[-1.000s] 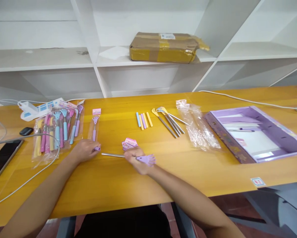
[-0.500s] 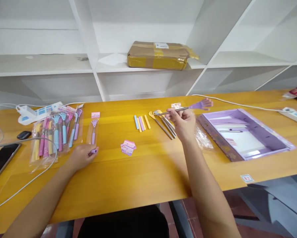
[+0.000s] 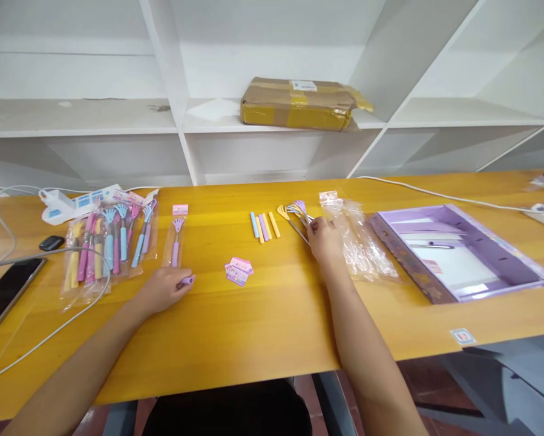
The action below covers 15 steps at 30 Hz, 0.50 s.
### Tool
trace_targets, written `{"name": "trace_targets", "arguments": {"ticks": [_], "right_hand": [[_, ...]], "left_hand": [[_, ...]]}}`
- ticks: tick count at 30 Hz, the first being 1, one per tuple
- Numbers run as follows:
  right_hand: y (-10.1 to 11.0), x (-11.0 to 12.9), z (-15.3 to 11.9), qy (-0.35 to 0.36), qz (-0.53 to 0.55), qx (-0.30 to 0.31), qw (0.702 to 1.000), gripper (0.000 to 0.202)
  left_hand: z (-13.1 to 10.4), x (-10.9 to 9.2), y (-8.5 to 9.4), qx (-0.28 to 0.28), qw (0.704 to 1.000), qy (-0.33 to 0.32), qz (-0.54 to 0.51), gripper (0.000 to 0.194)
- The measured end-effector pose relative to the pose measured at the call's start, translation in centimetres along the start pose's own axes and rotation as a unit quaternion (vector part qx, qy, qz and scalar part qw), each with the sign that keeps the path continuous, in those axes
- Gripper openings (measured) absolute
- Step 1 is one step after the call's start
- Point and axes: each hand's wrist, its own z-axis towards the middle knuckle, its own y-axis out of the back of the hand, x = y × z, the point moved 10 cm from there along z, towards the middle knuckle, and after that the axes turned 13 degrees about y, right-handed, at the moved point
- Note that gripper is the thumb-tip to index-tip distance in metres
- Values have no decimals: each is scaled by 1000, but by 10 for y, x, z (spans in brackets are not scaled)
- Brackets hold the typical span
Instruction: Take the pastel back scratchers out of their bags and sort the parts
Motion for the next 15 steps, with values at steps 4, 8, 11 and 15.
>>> {"name": "trace_targets", "arguments": {"ticks": [4, 8, 11, 15], "right_hand": [[-10, 4, 0, 30, -51, 21, 998, 25], [7, 23, 2, 45, -38, -25, 998, 24], [16, 64, -1, 77, 64, -44, 994, 21], [-4, 173, -29, 214, 261, 117, 934, 26]], "left_hand": [[1, 3, 7, -10, 998, 42, -50, 26], [-1, 5, 12, -14, 983, 93, -157, 19], [0, 5, 5, 7, 953, 123, -276, 29], [1, -6, -9, 38, 930, 128, -342, 43]]}}
